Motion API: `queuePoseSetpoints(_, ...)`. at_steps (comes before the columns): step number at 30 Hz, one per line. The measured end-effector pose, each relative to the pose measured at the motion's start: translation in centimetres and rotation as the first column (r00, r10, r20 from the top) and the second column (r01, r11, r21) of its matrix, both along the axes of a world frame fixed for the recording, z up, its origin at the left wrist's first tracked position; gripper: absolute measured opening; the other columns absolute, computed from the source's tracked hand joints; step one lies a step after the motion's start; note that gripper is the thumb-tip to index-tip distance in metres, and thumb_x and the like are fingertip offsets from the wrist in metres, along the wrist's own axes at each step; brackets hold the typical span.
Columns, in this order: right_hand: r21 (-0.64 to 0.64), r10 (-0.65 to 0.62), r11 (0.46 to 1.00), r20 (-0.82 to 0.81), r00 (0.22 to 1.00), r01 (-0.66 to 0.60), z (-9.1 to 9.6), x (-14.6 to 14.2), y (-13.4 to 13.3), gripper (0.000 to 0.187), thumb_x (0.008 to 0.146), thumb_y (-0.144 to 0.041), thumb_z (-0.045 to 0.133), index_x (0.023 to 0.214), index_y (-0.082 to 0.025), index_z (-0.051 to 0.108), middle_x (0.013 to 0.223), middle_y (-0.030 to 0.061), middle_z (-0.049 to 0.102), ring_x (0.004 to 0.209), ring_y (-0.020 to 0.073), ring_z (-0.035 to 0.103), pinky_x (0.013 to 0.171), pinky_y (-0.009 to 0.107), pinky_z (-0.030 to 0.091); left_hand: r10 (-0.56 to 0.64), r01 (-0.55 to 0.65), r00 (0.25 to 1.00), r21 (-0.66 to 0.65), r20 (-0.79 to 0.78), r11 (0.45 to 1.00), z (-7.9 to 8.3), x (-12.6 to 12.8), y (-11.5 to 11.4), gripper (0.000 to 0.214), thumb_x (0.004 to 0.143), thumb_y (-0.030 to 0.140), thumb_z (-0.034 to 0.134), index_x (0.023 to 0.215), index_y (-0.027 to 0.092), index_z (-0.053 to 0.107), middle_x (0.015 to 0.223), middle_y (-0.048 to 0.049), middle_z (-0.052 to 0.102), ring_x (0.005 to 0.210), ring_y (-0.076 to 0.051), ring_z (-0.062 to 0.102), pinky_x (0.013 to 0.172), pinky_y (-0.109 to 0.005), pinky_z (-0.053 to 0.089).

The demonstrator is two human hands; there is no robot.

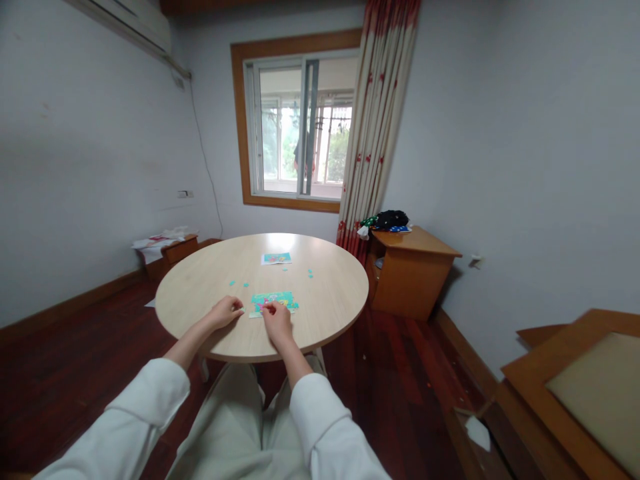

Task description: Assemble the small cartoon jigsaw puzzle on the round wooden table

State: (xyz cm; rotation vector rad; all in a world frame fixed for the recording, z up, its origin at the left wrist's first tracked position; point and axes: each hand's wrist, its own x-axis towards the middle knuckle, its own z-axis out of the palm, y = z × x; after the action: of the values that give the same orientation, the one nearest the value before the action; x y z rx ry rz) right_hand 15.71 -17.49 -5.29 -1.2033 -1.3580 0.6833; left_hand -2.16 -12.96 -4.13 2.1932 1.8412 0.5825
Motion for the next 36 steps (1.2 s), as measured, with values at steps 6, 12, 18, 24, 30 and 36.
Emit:
queuePoseSetpoints(6, 0.0, 0.003, 1.0, 0.0, 1.0, -0.003, 0.0, 0.0, 0.0, 0.012, 0.069, -0.021, 0.055, 0.07, -0.019, 0.067, 0.074, 0.0033, 0.07, 0.071, 0.017, 0.063, 0.071, 0.031, 0.05, -0.017, 0.016, 0.999, 0.029, 0.048, 0.999, 0.1, 0.2, 0.0, 0.006, 0.073, 0.021, 0.061, 0.078, 0.018, 0.059, 0.082, -0.0037, 0.066, 0.08, -0.018, 0.06, 0.071, -0.027, 0.043)
queuePoseSetpoints(12, 0.007, -0.012, 1.0, 0.014, 1.0, 0.012, -0.2, 0.0, 0.2, 0.014, 0.071, -0.019, 0.055, 0.074, -0.017, 0.069, 0.077, 0.0055, 0.071, 0.073, 0.0178, 0.064, 0.074, 0.031, 0.05, -0.066, 0.041, 0.976, 0.127, 0.207, 0.991, -0.4, 0.9, -1.0, 0.004, 0.077, 0.021, 0.051, 0.075, 0.018, 0.054, 0.074, -0.001, 0.063, 0.073, -0.015, 0.058, 0.07, -0.027, 0.045)
queuePoseSetpoints(18, 0.059, -0.063, 0.996, -0.04, 0.997, 0.065, -0.8, 0.1, 0.8, 0.023, 0.074, -0.026, 0.058, 0.091, -0.017, 0.071, 0.094, 0.009, 0.072, 0.085, 0.0193, 0.065, 0.081, 0.033, 0.05, -0.194, 0.203, 0.684, 0.072, 0.704, 0.977, 0.0, 3.8, -2.2, 0.02, 0.064, 0.03, 0.067, 0.069, 0.018, 0.052, 0.055, 0.0028, 0.057, 0.056, -0.014, 0.057, 0.057, -0.026, 0.046)
queuePoseSetpoints(24, 0.059, 0.017, 0.998, -0.163, 0.987, -0.008, -1.1, 1.0, 1.1, 0.02, 0.073, -0.027, 0.057, 0.078, -0.017, 0.073, 0.083, 0.0062, 0.074, 0.08, 0.0192, 0.066, 0.08, 0.033, 0.05, -0.219, 0.242, 0.519, 0.104, 0.826, 0.965, 0.2, 6.2, -2.8, 0.03, 0.055, 0.036, 0.075, 0.064, 0.016, 0.054, 0.051, 0.0037, 0.056, 0.048, -0.01, 0.052, 0.049, -0.022, 0.039)
queuePoseSetpoints(30, 0.058, 0.166, 0.986, -0.183, 0.969, -0.158, -1.0, 3.1, 1.3, 0.02, 0.066, -0.031, 0.067, 0.077, -0.015, 0.073, 0.081, 0.0081, 0.074, 0.079, 0.0206, 0.067, 0.079, 0.034, 0.051, -0.207, 0.246, 0.506, 0.09, 0.838, 0.965, -0.6, 7.2, -2.4, 0.031, 0.057, 0.037, 0.074, 0.068, 0.016, 0.054, 0.05, 0.0038, 0.056, 0.048, -0.012, 0.054, 0.049, -0.023, 0.041)
queuePoseSetpoints(36, -0.027, -0.017, 1.0, -0.142, 0.99, 0.013, -1.0, 7.4, 2.4, 0.018, 0.066, -0.023, 0.065, 0.078, -0.013, 0.072, 0.079, 0.0086, 0.073, 0.07, 0.0171, 0.065, 0.067, 0.029, 0.052, -0.27, 0.174, 0.787, 0.22, 0.555, 0.96, -0.5, 8.7, -3.3, 0.014, 0.077, 0.027, 0.059, 0.081, 0.016, 0.065, 0.088, -0.0084, 0.071, 0.086, -0.021, 0.065, 0.082, -0.033, 0.049)
